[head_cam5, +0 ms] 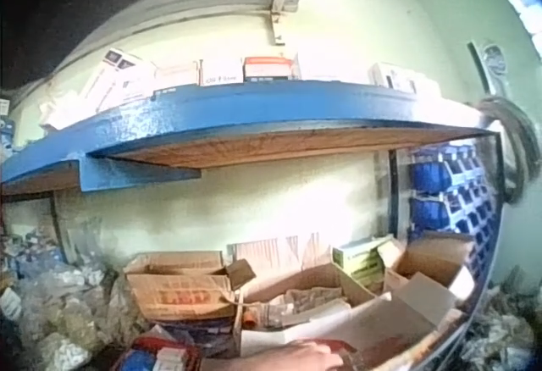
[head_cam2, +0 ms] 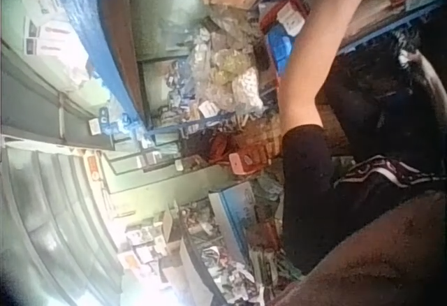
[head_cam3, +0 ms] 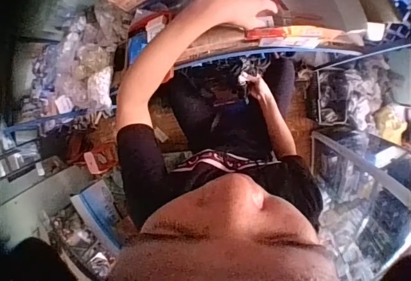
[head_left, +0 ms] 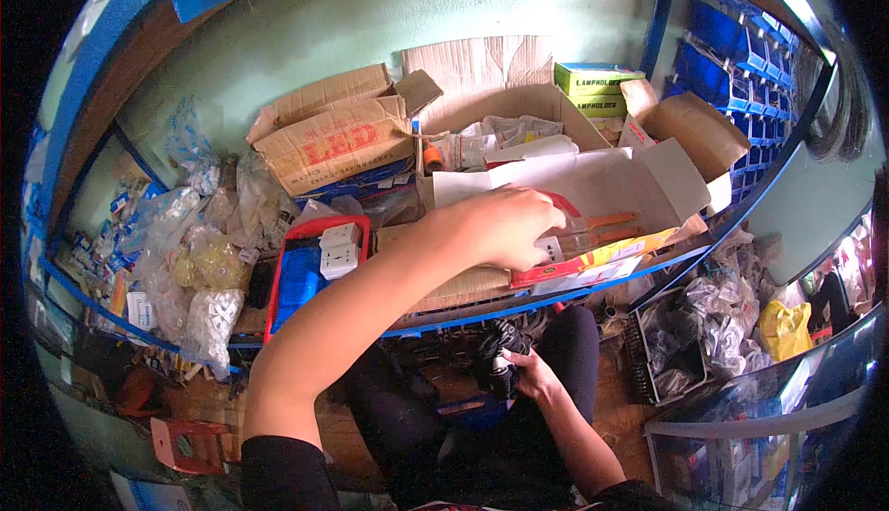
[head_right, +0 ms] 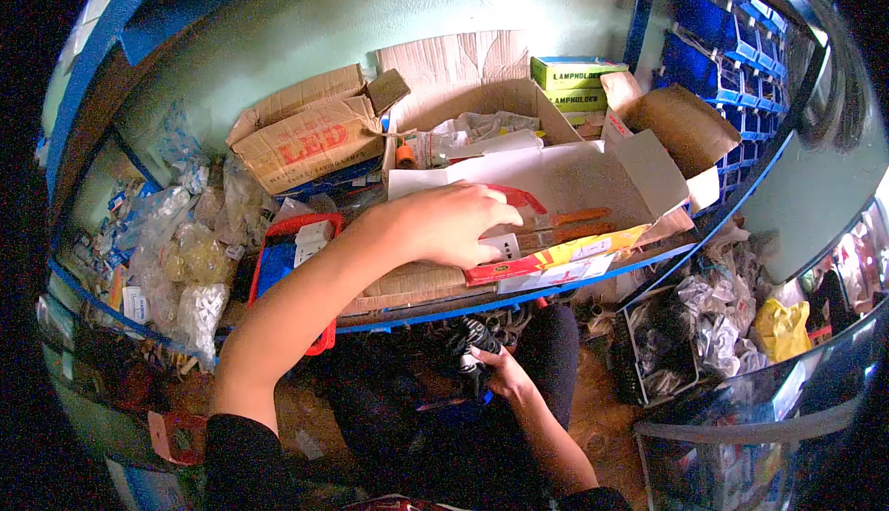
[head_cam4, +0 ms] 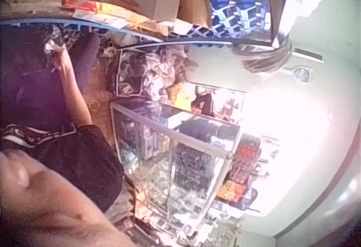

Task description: Sort and organize electrical outlets, cables, and tools on a shelf.

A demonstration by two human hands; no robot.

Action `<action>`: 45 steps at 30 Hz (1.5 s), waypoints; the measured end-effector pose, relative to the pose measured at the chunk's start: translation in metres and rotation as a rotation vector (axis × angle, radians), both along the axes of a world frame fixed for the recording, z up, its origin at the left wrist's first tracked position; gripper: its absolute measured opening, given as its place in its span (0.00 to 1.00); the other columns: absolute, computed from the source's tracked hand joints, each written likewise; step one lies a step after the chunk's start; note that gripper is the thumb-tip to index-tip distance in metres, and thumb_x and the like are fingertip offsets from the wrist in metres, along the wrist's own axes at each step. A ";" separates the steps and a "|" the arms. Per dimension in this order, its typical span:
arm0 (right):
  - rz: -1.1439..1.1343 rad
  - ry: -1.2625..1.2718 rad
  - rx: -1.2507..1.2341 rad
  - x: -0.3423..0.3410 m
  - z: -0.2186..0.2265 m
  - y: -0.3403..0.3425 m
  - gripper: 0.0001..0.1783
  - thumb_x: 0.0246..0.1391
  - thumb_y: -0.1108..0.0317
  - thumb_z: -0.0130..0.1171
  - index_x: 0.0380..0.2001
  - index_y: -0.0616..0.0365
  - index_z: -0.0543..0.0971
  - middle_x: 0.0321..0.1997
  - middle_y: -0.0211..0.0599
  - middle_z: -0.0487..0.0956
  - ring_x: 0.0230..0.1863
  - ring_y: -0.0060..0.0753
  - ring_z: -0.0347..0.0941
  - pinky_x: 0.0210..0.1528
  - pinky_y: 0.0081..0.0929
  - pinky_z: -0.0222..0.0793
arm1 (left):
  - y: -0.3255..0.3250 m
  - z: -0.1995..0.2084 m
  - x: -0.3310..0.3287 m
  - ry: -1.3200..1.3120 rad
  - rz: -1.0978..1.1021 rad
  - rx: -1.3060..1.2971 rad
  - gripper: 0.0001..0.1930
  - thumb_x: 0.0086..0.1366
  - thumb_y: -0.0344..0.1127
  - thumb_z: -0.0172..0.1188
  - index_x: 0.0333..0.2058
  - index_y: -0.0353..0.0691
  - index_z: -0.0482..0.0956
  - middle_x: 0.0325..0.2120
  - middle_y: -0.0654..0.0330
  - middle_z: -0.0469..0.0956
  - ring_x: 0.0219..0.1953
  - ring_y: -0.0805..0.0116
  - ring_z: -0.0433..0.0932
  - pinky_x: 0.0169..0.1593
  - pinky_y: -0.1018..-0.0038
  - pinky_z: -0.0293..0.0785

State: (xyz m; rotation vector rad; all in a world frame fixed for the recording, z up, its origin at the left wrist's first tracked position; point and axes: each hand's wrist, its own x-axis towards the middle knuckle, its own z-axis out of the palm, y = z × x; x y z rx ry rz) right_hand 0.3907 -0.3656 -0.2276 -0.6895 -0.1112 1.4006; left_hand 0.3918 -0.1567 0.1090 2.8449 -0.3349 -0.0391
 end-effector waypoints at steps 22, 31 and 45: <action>-0.062 0.000 -0.026 0.000 0.004 0.002 0.17 0.62 0.72 0.67 0.54 0.52 0.80 0.47 0.28 0.85 0.48 0.31 0.82 0.53 0.35 0.78 | 0.025 0.003 -0.002 -0.298 0.074 -0.591 0.17 0.65 0.34 0.67 0.51 0.40 0.80 0.41 0.58 0.76 0.49 0.68 0.79 0.56 0.70 0.77; -0.195 -0.092 0.033 -0.003 0.065 -0.015 0.24 0.60 0.77 0.66 0.58 0.57 0.74 0.44 0.34 0.84 0.41 0.36 0.84 0.47 0.38 0.83 | -0.016 -0.050 -0.105 -0.592 0.020 -2.343 0.25 0.76 0.44 0.54 0.64 0.34 0.72 0.58 0.46 0.77 0.55 0.55 0.79 0.58 0.62 0.78; -0.569 -1.463 0.235 -0.027 0.270 -0.001 0.27 0.47 0.82 0.66 0.54 0.67 0.78 0.59 0.53 0.82 0.65 0.51 0.76 0.69 0.43 0.67 | -0.087 -0.110 -0.151 -0.785 0.392 -2.297 0.24 0.81 0.50 0.45 0.60 0.38 0.77 0.55 0.51 0.80 0.58 0.56 0.78 0.67 0.60 0.70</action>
